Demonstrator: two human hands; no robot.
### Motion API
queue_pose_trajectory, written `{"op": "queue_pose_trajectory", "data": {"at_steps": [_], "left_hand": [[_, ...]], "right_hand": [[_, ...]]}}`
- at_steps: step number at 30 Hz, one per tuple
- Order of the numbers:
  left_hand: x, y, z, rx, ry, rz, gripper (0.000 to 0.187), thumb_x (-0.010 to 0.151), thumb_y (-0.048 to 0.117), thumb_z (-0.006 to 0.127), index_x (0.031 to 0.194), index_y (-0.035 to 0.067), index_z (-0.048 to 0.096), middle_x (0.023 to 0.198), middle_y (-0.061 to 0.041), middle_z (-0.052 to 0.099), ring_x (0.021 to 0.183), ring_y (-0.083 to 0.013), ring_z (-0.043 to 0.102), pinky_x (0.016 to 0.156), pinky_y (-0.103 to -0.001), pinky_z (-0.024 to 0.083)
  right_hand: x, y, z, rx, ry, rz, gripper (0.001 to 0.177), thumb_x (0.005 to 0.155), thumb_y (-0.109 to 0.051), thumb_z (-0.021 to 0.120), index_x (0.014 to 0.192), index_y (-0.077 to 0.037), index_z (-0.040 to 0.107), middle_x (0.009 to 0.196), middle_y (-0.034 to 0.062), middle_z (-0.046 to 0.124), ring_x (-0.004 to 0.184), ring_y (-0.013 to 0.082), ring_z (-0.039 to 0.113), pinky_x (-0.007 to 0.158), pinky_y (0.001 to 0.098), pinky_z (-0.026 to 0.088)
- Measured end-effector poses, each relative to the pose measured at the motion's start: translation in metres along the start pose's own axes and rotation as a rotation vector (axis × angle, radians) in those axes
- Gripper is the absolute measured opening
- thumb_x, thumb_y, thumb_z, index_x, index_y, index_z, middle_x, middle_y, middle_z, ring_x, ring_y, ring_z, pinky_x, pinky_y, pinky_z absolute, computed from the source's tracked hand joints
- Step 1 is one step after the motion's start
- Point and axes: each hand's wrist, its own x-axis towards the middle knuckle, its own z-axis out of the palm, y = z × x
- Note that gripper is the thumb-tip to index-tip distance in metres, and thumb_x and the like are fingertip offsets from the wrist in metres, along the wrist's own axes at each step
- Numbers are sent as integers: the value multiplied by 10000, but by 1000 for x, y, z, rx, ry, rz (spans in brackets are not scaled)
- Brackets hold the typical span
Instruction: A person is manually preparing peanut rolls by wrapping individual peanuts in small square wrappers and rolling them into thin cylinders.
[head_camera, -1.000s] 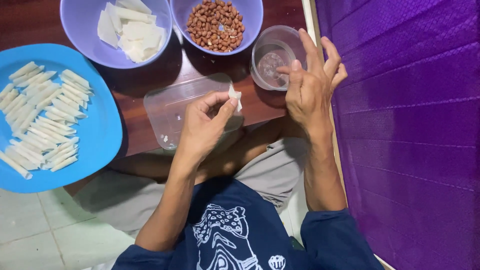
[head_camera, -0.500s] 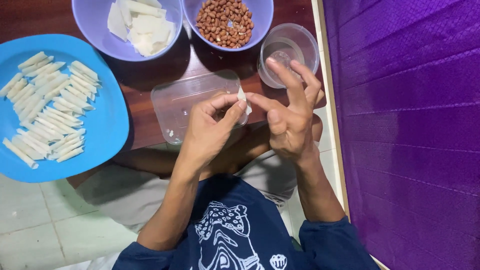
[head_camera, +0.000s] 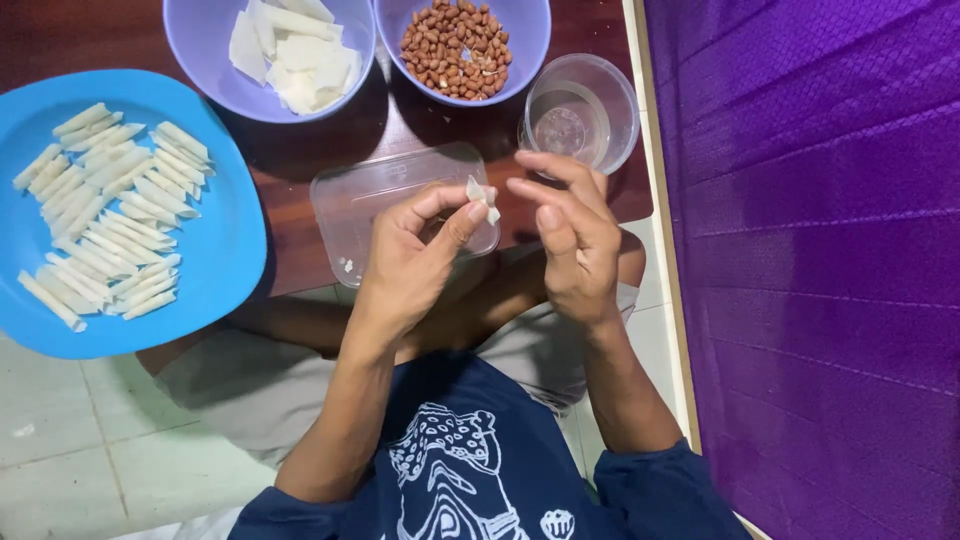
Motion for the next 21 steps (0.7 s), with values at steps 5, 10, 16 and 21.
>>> {"op": "queue_pose_trajectory", "data": {"at_steps": [5,10,16,21], "left_hand": [[-2,-13,-2,-37,8,40,148,981,160,729,1053,37,768,875,-38,682,852,-68,576,795,-261,554],[0,-22,-7,-77,8,85,130,972,143,747,1025,25,742,897,-57,663,843,-83,588,795,-260,550],[-2,-24,-10,-64,17,107,141,949,138,770,1002,20,714,919,-66,662,850,-99,601,788,-268,548],[-2,-21,-13,-51,43,161,149,930,128,794,972,9,714,886,-81,646,829,-105,603,772,-260,543]], "right_hand": [[-2,-3,8,60,-10,26,342,1070,-242,501,1224,-42,731,1304,187,672,1249,335,579,1123,449,401],[-5,-8,15,67,-9,6,303,1052,-224,558,1209,-33,734,1273,186,681,1226,339,589,1105,454,421],[-3,-11,19,63,-13,-3,266,1033,-179,608,1215,-25,725,1213,175,710,1190,338,624,1063,447,462],[-3,-15,25,144,3,10,233,1023,-121,626,1184,17,723,1106,179,733,1084,328,664,974,433,514]]}}
